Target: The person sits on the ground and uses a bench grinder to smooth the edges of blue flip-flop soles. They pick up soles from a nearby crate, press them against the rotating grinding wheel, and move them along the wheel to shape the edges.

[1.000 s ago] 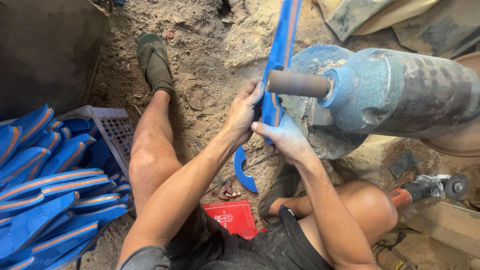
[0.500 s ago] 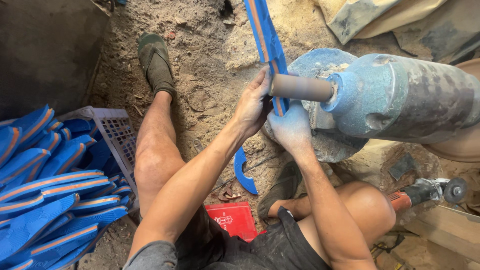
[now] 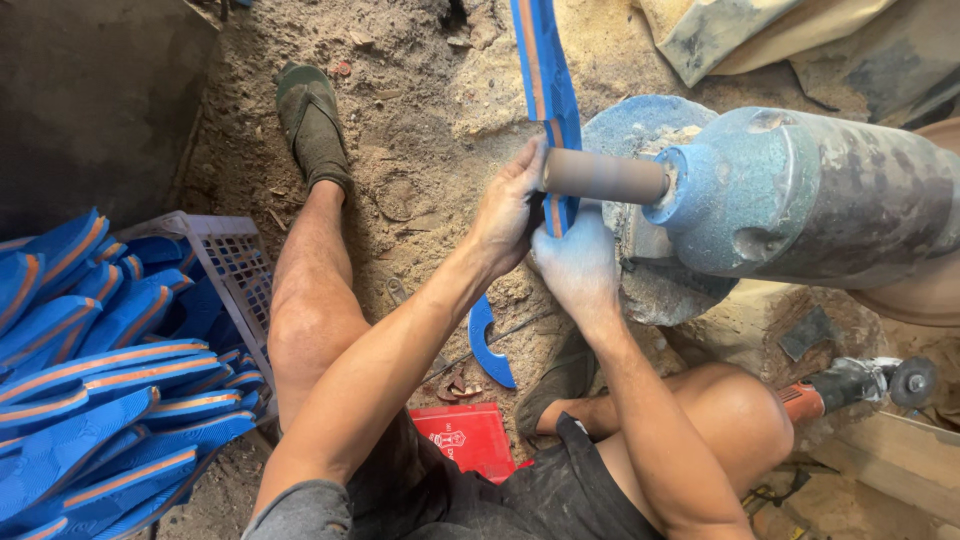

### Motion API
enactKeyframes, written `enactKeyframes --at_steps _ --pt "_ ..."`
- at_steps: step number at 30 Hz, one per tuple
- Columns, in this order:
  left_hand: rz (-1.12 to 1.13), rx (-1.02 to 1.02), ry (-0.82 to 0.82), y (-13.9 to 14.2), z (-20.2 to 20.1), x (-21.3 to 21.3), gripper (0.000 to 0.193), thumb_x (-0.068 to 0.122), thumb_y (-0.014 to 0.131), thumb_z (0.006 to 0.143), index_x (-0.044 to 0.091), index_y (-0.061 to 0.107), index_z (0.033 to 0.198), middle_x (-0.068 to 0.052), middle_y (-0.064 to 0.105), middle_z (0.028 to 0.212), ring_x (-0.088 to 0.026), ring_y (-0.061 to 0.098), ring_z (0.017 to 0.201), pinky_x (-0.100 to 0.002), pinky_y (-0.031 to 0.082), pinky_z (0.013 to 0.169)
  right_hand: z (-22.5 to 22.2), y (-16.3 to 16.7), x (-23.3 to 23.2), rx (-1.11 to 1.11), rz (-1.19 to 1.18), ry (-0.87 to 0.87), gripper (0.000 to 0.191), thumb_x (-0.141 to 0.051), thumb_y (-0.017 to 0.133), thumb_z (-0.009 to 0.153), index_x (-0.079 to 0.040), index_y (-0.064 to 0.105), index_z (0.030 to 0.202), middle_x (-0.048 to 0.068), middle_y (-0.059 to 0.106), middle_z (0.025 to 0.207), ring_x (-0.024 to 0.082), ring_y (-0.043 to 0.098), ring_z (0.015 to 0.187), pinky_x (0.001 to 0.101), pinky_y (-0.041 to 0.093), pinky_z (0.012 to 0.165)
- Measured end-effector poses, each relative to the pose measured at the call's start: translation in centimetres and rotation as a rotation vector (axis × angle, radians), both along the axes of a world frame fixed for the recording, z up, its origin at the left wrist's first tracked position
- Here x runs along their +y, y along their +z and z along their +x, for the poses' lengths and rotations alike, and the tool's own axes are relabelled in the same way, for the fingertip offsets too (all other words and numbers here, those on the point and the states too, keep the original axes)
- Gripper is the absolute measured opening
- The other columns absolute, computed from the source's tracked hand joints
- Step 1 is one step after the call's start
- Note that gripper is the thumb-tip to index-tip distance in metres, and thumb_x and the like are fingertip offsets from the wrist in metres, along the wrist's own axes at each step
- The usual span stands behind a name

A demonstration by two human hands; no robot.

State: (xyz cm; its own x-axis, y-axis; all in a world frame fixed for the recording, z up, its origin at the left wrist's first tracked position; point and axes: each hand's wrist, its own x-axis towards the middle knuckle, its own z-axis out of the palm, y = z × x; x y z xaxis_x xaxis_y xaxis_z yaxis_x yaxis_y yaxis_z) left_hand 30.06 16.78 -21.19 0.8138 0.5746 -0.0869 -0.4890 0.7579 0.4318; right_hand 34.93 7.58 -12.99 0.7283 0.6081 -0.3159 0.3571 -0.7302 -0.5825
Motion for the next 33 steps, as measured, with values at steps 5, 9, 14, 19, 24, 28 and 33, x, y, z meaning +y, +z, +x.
enactKeyframes --at_steps 5,9,14,19,24,28,33 --pt "-0.035 0.143 -0.092 0.5 -1.4 -1.1 0.036 0.025 0.053 0.108 0.004 0.057 0.137 -0.013 0.071 0.113 -0.022 0.070 0.102 -0.036 0.058 0.095 -1.9 -0.5 -1.3 -0.024 0.134 0.007 0.037 -0.017 0.062 0.088 0.006 0.050 0.114 0.028 0.068 0.088 0.043 0.072 0.089 0.0504 0.057 0.074" --pt "-0.052 0.139 -0.087 1.8 -2.6 -2.0 0.033 0.025 0.050 0.110 0.002 0.057 0.132 -0.015 0.073 0.111 -0.024 0.071 0.101 -0.038 0.059 0.093 -1.8 -1.1 -2.8 -0.048 0.272 0.141 0.037 -0.015 0.065 0.086 0.005 0.053 0.115 0.024 0.068 0.086 0.044 0.072 0.086 0.0494 0.057 0.071" --pt "-0.116 0.208 -0.007 2.5 -4.3 0.6 0.038 0.036 0.049 0.103 0.003 0.060 0.119 -0.016 0.073 0.102 -0.025 0.072 0.094 -0.038 0.062 0.082 1.4 0.2 -4.2 1.065 0.195 0.018 0.047 -0.022 0.075 0.087 0.004 0.059 0.122 0.012 0.060 0.082 0.026 0.045 0.059 0.0401 0.030 0.048" --pt "0.116 0.439 0.043 1.9 -4.9 1.4 0.021 0.016 0.067 0.099 0.010 0.048 0.107 -0.016 0.072 0.104 -0.027 0.071 0.095 -0.033 0.055 0.074 0.4 -0.8 -3.3 -0.067 0.492 0.530 0.063 -0.026 0.079 0.082 0.009 0.049 0.125 0.013 0.063 0.095 0.019 0.065 0.079 0.0326 0.051 0.068" --pt "0.409 0.612 -0.079 1.5 -4.9 -1.0 0.029 0.029 0.055 0.109 0.002 0.065 0.117 -0.009 0.071 0.101 -0.017 0.068 0.090 -0.034 0.059 0.082 -1.9 -2.4 -4.7 0.419 0.341 0.048 0.030 -0.016 0.065 0.083 0.001 0.062 0.108 0.008 0.060 0.076 0.015 0.056 0.061 0.0298 0.046 0.054" --pt "0.124 0.565 -0.235 2.2 -4.4 0.5 0.034 0.033 0.048 0.102 0.009 0.051 0.127 -0.002 0.069 0.109 -0.017 0.071 0.087 -0.036 0.058 0.079 -3.4 -1.8 -6.8 0.660 0.484 -0.049 0.020 -0.014 0.069 0.085 -0.001 0.060 0.098 0.003 0.061 0.073 0.013 0.060 0.058 0.0287 0.051 0.054" --pt "0.060 0.318 -0.193 3.3 -2.7 0.2 0.036 0.031 0.053 0.103 0.010 0.055 0.132 -0.006 0.070 0.104 -0.017 0.070 0.092 -0.028 0.053 0.072 -4.6 -0.9 -5.9 0.644 0.624 -0.145 0.014 -0.012 0.070 0.090 -0.004 0.060 0.096 0.002 0.062 0.074 0.008 0.055 0.061 0.0259 0.047 0.056"
